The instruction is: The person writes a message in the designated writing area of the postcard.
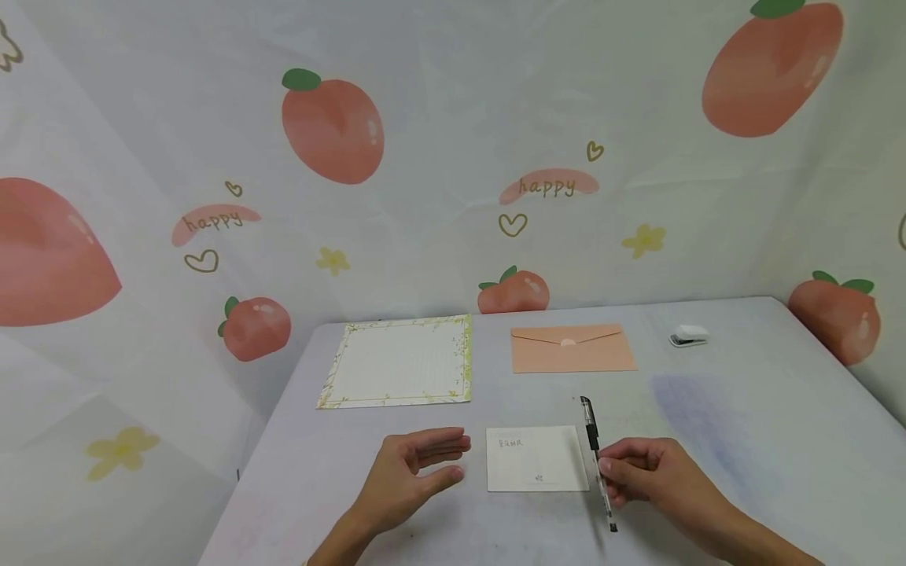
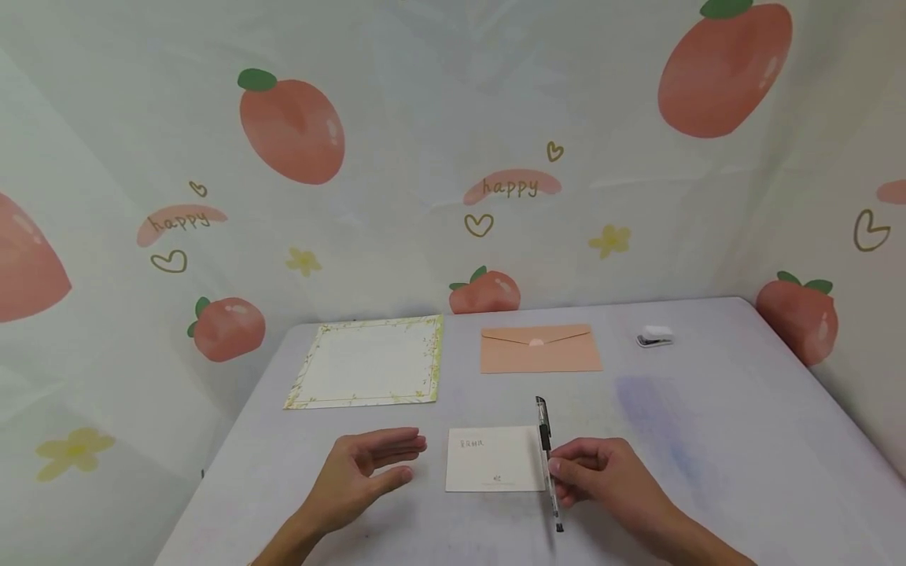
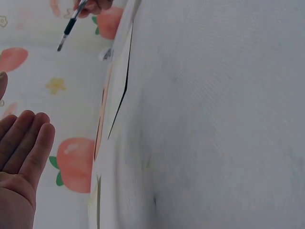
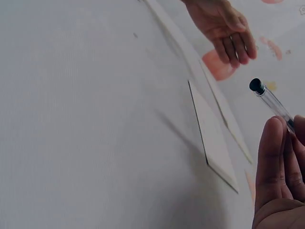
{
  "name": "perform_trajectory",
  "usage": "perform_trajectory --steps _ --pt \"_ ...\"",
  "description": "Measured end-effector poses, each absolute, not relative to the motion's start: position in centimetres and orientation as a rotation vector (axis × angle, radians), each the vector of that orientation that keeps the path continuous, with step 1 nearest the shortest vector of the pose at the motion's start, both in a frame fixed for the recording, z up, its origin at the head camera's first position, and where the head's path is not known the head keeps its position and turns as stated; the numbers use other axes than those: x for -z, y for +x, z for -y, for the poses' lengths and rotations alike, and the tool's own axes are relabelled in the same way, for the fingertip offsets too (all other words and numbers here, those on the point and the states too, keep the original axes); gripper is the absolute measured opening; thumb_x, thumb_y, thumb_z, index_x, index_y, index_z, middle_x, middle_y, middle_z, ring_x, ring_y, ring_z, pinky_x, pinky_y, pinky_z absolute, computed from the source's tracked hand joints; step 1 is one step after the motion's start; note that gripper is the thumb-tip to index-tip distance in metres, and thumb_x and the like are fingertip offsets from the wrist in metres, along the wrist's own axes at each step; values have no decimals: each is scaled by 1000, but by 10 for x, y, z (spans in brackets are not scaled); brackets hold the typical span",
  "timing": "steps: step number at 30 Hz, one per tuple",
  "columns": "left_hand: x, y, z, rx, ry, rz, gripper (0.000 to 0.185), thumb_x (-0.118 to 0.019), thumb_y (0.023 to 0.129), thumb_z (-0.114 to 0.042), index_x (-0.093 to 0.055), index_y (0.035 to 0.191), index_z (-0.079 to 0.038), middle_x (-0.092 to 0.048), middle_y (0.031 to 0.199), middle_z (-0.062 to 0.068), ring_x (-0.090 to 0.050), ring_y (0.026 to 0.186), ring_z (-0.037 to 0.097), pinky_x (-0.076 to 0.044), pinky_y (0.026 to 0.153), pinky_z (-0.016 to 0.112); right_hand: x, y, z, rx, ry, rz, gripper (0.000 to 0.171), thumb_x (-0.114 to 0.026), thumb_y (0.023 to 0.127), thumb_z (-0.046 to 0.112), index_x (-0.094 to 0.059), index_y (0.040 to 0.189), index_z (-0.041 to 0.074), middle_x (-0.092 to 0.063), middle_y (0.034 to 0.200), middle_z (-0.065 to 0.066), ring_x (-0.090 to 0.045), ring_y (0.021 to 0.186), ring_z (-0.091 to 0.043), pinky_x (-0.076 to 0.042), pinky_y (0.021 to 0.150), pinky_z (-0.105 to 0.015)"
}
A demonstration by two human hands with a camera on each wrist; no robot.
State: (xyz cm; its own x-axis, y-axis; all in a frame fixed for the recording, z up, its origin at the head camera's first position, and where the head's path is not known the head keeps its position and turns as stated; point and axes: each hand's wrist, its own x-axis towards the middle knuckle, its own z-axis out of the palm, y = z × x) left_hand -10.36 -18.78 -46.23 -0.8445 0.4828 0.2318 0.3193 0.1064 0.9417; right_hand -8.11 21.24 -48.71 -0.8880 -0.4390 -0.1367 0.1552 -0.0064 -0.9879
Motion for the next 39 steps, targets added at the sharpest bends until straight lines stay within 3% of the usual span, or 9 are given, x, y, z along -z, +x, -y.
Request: perform_trajectory --steps 7,19,32,39 --pt "464 -102 199 -1860 780 -2280 46 -79 95 6 -69 139 7 -75 131 31 -76 121 42 -62 104 37 488 -90 -222 1870 -183 -1956 36 -70 108 17 -68 125 -14 -75 96 -8 -73 87 -14 -67 84 -33" --pt "469 -99 207 -1891 857 -2274 43 -78 95 9 -70 137 6 -74 127 35 -78 117 39 -62 101 42 498 -105 -232 1727 -163 -2092 36 -72 107 20 -72 125 -12 -78 94 -10 -75 80 -16 -66 79 -31" --pt "473 -98 207 -1913 855 -2222 42 -77 96 7 -65 135 18 -73 126 38 -79 117 37 -63 101 45 497 -113 -222 1586 -127 -2227 22 -77 102 16 -77 102 -6 -77 78 -10 -71 68 -17 -65 65 -33" --pt "473 -98 206 -1910 872 -2227 40 -77 97 7 -67 134 16 -73 124 38 -79 115 38 -63 101 40 494 -114 -216 1516 -91 -2323 22 -80 100 19 -74 93 -1 -75 75 -7 -72 65 -19 -66 62 -37"
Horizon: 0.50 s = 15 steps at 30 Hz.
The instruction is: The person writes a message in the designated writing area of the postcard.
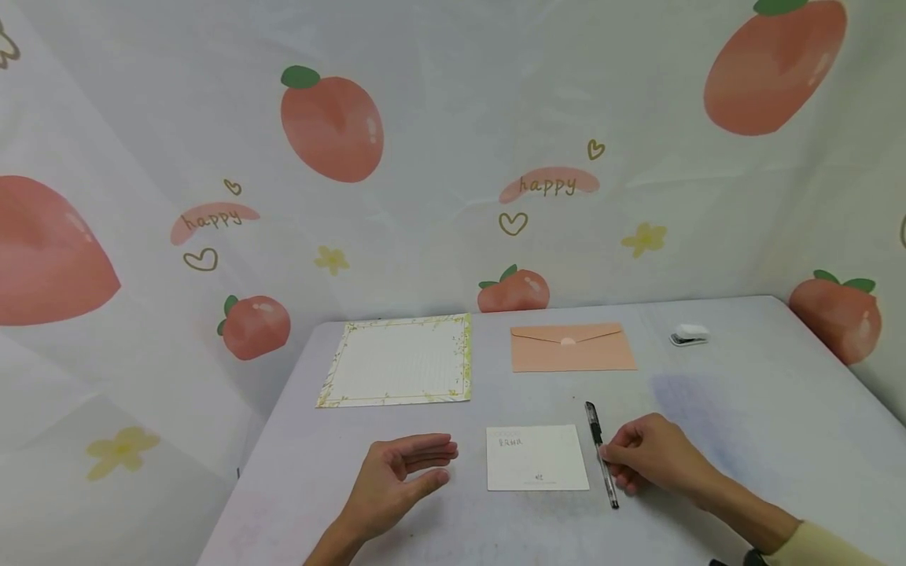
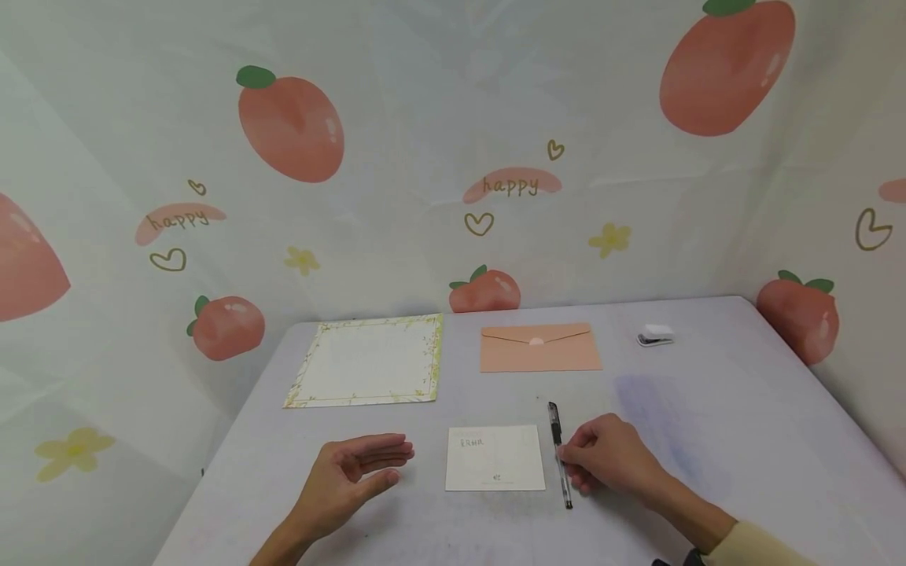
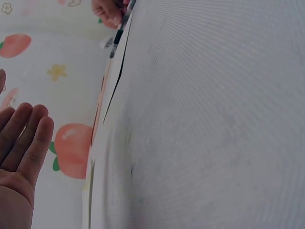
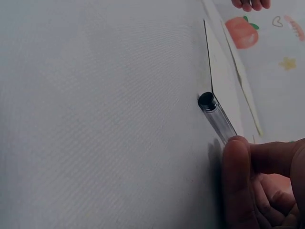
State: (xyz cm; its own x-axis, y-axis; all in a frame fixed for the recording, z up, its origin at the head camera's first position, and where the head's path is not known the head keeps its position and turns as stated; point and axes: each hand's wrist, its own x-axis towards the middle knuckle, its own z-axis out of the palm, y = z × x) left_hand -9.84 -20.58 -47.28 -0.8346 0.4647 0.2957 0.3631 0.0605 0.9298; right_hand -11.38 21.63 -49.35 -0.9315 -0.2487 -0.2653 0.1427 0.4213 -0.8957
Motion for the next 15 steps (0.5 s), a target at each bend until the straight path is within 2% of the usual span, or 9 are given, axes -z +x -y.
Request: perform_trajectory --steps 6,10,15 --pt "472 -99 205 -1914 873 -2222 40 -77 97 7 -66 133 19 -73 123 39 -79 115 38 -63 101 42 493 -113 -215 1497 -84 -2348 20 -80 100 17 -73 91 0 -74 76 -7 -72 65 -21 -66 62 -38" --pt "470 -99 206 -1906 893 -2244 38 -76 97 9 -66 133 18 -74 123 38 -79 115 37 -64 101 37 490 -112 -217 1482 -72 -2352 22 -80 100 20 -74 92 1 -75 77 -7 -72 66 -20 -66 63 -37" --pt "464 -101 209 -1894 901 -2296 38 -75 97 10 -71 134 9 -75 123 35 -80 114 35 -63 101 34 483 -111 -223 1462 -76 -2366 26 -80 101 26 -74 93 1 -75 79 -7 -73 70 -21 -66 65 -36"
